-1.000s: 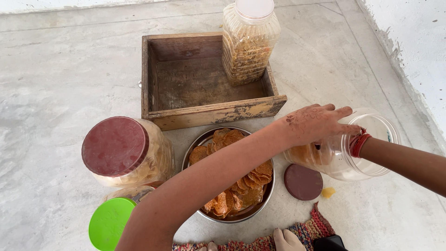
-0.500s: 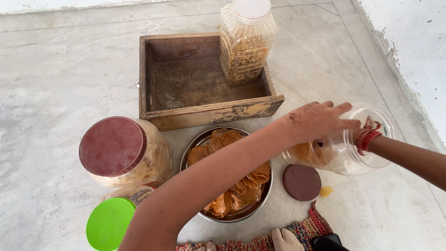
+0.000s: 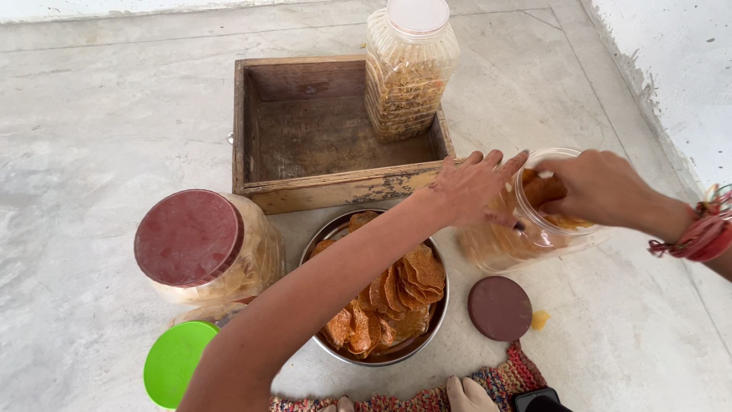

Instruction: The person opens a plastic container with a green lid and places it aside. They then open a second container with a maroon lid and transfer dried orange slices from the container to a metal plate. The person handles the slices one by one, placing them onto the plate.

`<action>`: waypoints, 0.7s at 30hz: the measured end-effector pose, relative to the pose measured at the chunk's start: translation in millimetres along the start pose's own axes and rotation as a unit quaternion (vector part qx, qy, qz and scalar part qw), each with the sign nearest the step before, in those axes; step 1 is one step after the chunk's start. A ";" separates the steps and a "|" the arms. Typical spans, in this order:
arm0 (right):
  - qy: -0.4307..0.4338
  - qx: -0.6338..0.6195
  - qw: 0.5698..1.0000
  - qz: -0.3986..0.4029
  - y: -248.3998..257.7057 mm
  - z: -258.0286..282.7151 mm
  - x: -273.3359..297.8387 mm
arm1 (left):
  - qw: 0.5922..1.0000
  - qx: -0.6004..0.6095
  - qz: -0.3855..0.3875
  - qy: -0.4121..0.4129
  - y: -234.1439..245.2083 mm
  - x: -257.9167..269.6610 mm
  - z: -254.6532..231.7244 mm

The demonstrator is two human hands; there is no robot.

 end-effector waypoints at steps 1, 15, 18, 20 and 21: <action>-0.008 -0.022 1.000 -0.012 6.9 -0.5 0.5 | 1.000 0.015 -0.022 -0.007 0.4 0.9 -2.2; -0.052 -0.229 0.969 -0.077 18.9 -2.1 -5.4 | 0.991 0.073 -0.085 -0.069 5.0 -11.3 9.1; -0.050 -0.198 0.974 -0.097 25.4 11.2 -11.4 | 0.991 0.071 -0.098 -0.054 7.9 -3.3 22.7; -0.058 -0.186 0.977 -0.087 31.4 15.7 -16.4 | 0.993 0.078 -0.079 -0.034 7.8 -1.6 29.6; -0.065 -0.183 0.978 -0.073 34.0 16.7 -19.8 | 0.994 0.081 -0.069 -0.023 7.4 -1.4 32.6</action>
Point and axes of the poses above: each hand's wrist, its own x-axis away from the middle knuckle, its own y-axis out of the back of the hand, z = x × y, the point moved 4 cm from there along -x, towards the middle knuckle, and after that the axes turned 7 degrees about -z, right-handed, at the moved point
